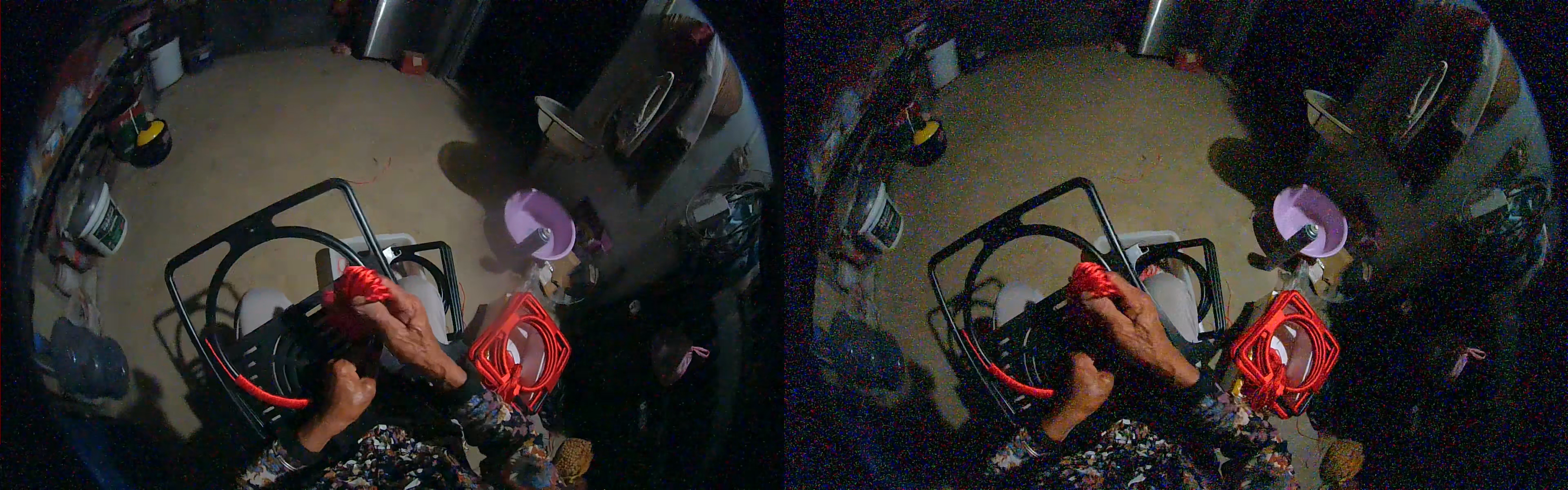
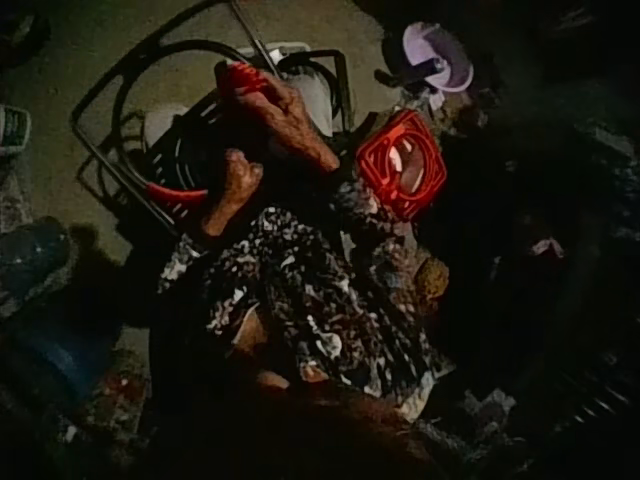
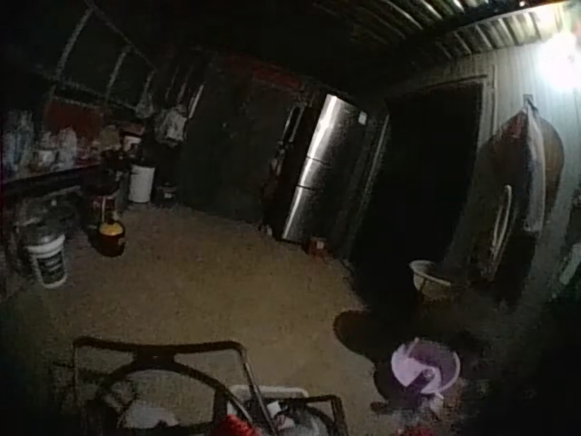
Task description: Wrapping a red rope or cord around a black plastic frame component.
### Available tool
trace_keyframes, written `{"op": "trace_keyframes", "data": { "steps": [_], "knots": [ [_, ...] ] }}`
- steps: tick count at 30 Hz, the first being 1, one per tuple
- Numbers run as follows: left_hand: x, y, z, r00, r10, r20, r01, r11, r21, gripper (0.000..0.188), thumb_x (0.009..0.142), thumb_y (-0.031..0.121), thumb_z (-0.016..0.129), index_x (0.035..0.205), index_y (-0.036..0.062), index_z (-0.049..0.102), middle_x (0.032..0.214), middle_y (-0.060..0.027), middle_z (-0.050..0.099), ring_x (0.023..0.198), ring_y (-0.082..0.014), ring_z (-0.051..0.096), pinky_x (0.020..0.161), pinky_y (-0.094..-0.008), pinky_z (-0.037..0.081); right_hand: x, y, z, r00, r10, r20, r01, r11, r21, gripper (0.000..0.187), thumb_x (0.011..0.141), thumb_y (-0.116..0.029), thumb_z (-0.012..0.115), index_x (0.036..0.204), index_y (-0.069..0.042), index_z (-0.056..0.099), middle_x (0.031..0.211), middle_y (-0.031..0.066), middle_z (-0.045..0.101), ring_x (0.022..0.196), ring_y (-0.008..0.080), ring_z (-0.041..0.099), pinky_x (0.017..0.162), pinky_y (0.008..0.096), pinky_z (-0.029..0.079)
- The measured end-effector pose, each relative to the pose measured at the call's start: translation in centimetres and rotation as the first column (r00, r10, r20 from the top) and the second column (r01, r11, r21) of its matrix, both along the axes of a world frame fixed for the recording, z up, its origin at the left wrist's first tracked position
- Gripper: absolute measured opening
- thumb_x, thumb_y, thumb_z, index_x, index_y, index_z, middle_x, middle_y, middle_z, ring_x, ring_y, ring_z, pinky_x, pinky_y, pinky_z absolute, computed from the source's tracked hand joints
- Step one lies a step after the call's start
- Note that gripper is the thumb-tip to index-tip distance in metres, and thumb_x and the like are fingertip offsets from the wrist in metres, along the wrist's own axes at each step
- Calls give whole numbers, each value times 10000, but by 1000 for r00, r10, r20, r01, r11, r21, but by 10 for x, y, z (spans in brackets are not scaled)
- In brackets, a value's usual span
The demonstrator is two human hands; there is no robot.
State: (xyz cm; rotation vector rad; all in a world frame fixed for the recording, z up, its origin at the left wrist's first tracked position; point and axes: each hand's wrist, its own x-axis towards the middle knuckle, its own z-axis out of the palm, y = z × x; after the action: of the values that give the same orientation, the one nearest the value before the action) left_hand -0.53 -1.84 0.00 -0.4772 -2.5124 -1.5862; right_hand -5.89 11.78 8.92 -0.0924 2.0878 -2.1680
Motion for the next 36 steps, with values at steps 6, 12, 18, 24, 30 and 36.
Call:
{"op": "trace_keyframes", "data": {
  "steps": [6, 12, 18, 24, 30, 36],
  "knots": [
    [3, 8, -13, 996, 76, 41, -76, 997, -3, 152, 740, 101, 643, 823, -21, 607, 712, -185, 616, 638, -345, 605, 593, -385, 468, 32, 60, -7, 896, -441, 47, 438, 862, -255, 471, 897, -367, 561, 1197, -7, 515, 1033, 105, 614, 842, 181, 596, 784, 297, 492],
    [-8, 8, -16, 993, -21, 119, -13, 960, 280, 189, 802, 78, 684, 941, -26, 610, 771, -53, 634, 622, -99, 560, 564, -261, 478, 97, 104, 28, 859, -475, 193, 512, 801, -310, 460, 887, -366, 538, 1184, -15, 528, 1077, 95, 622, 932, 187, 607, 846, 332, 508],
    [-10, 15, 6, 898, -74, 434, -143, 884, 446, 173, 802, 57, 675, 933, -37, 612, 708, -35, 604, 640, -74, 538, 596, -243, 450, 178, 128, 60, 728, -649, 220, 645, 540, -540, 630, 812, -360, 633, 1309, -42, 413, 1177, 123, 574, 1014, 236, 601, 891, 388, 508],
    [-12, 12, 2, 903, -158, 400, -26, 909, 417, 321, 810, 74, 676, 1088, -57, 585, 707, -34, 607, 583, -69, 527, 513, -231, 434, 229, 190, 13, 629, -696, 347, 707, 697, 117, 444, 840, -266, 635, 1184, -19, 504, 1074, 104, 609, 966, 211, 616, 849, 366, 515],
    [-11, 8, -1, 924, -130, 359, 8, 946, 324, 300, 803, 117, 706, 1048, -35, 622, 744, -57, 640, 560, -72, 546, 468, -226, 440, 170, 154, 4, 707, -593, 386, 536, 805, 255, 377, 908, -237, 601, 1215, -25, 553, 1016, 56, 631, 935, 142, 586, 854, 271, 460],
    [-6, 7, -4, 959, -56, 279, -43, 941, 336, 299, 777, 147, 737, 996, -31, 640, 787, -64, 659, 652, -105, 588, 576, -262, 480, 103, 85, 32, 961, -235, 147, 139, 867, 478, 325, 919, -225, 559, 1195, -55, 527, 936, 65, 623, 832, 187, 606, 693, 313, 480]
  ]
}}
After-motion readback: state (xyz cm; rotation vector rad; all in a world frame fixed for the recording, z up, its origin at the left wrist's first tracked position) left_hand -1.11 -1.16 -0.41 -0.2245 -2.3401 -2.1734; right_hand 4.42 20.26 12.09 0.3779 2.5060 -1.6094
